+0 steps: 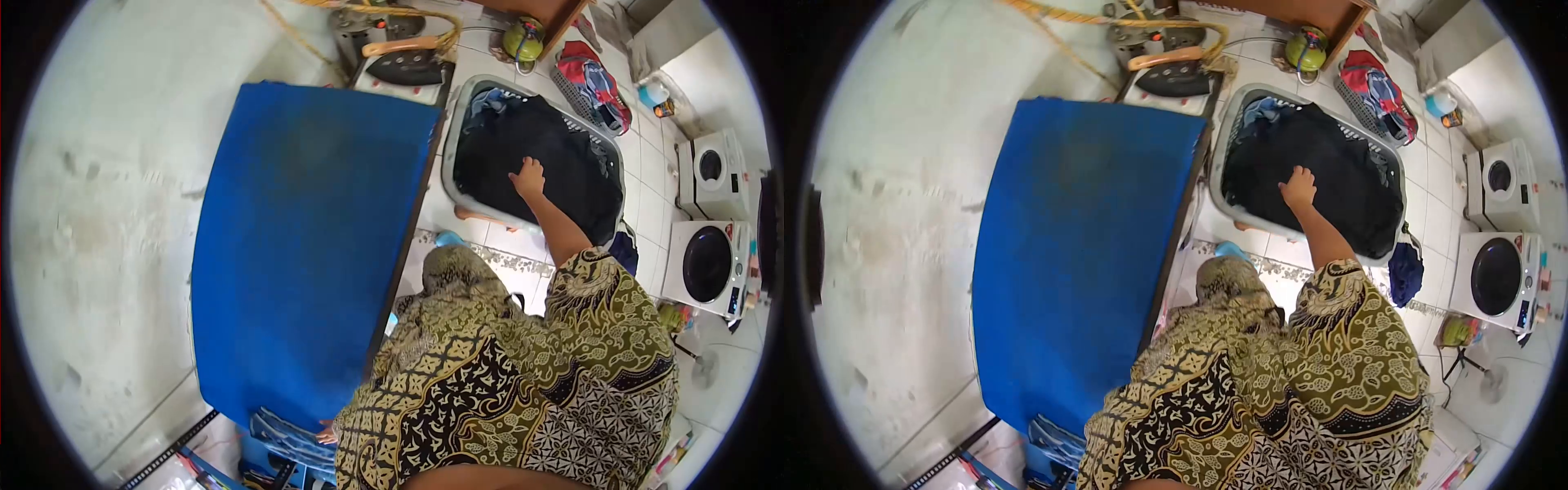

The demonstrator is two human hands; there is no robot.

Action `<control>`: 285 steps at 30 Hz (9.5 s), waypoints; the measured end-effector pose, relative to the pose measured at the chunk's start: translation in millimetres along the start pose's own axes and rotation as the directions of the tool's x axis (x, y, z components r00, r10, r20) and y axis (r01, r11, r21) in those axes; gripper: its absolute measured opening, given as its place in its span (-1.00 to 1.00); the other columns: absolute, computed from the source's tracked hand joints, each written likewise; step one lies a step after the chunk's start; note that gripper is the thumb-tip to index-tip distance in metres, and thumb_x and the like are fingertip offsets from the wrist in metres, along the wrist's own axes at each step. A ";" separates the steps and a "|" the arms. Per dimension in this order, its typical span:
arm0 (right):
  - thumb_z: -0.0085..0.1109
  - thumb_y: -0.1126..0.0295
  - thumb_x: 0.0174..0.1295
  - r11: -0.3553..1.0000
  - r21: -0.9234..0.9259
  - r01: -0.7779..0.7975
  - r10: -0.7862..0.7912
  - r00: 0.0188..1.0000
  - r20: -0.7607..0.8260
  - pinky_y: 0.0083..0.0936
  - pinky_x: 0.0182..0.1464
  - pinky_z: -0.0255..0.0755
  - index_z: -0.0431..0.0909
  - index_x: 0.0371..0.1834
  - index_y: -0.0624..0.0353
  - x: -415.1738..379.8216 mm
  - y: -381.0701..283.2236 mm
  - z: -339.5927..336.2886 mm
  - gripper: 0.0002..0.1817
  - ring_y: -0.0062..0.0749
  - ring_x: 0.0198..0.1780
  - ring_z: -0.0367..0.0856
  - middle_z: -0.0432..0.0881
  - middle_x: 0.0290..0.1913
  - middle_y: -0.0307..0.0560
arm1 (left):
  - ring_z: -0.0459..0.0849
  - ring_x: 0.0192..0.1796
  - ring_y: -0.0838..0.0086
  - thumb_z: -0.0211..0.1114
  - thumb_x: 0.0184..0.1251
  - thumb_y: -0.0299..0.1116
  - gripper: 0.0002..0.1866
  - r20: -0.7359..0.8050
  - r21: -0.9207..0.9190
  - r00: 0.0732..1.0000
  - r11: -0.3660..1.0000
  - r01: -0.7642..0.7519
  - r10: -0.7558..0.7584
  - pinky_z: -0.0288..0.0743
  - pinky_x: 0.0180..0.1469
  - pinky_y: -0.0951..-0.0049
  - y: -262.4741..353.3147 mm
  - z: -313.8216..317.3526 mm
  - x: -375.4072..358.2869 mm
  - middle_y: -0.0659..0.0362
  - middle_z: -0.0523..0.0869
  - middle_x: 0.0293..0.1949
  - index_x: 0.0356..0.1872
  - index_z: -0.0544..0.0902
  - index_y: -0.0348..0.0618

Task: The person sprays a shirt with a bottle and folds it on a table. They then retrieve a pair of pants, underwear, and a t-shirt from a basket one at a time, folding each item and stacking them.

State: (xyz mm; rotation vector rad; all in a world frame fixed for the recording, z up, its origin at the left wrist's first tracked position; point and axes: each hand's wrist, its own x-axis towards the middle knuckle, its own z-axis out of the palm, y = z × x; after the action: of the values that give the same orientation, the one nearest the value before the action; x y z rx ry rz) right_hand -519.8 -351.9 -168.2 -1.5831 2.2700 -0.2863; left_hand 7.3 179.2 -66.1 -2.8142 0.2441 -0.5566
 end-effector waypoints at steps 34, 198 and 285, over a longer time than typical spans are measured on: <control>0.35 0.41 -0.12 0.018 0.563 0.826 -0.998 -0.022 0.065 -0.47 -0.55 0.29 0.48 -0.34 0.14 -132.1 -227.8 -322.3 -0.72 -0.25 -0.58 0.50 0.54 -0.54 -0.17 | 0.56 -0.22 0.21 0.47 -0.32 -0.34 -0.65 -0.529 -0.657 -0.118 -0.493 -0.570 0.841 0.28 0.13 0.10 354.1 -363.2 34.4 0.09 0.57 -0.45 -0.43 0.53 -0.16; 0.14 0.41 0.02 -0.059 0.281 0.958 -0.994 -0.084 0.075 -0.27 -0.19 0.40 0.54 -0.32 0.24 -55.8 -427.9 65.9 -0.83 -0.09 -0.20 0.51 0.53 -0.29 0.04 | 0.59 -0.20 0.08 0.28 0.05 -0.08 -0.56 0.457 -0.613 0.887 0.697 0.371 -0.070 0.46 -0.21 0.19 61.3 30.5 10.3 -0.11 0.60 -0.27 -0.24 0.51 -0.28; 0.28 0.08 -0.02 0.834 0.393 0.387 -0.523 0.325 0.788 -0.39 0.03 0.27 0.31 0.12 0.20 36.2 -329.6 86.4 -0.33 -0.32 0.05 0.42 0.43 0.07 -0.07 | 0.63 -0.26 0.12 0.32 -0.07 0.11 -0.44 0.597 -0.568 0.801 0.724 0.391 0.036 0.45 -0.20 0.29 113.3 22.4 -12.8 -0.12 0.64 -0.39 -0.35 0.65 -0.29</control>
State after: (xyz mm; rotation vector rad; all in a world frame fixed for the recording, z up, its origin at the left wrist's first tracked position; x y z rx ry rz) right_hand -212.1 -498.7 -134.0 -1.6922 0.9340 0.2332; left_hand -8.3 79.1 -123.0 -3.5605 0.0208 0.5082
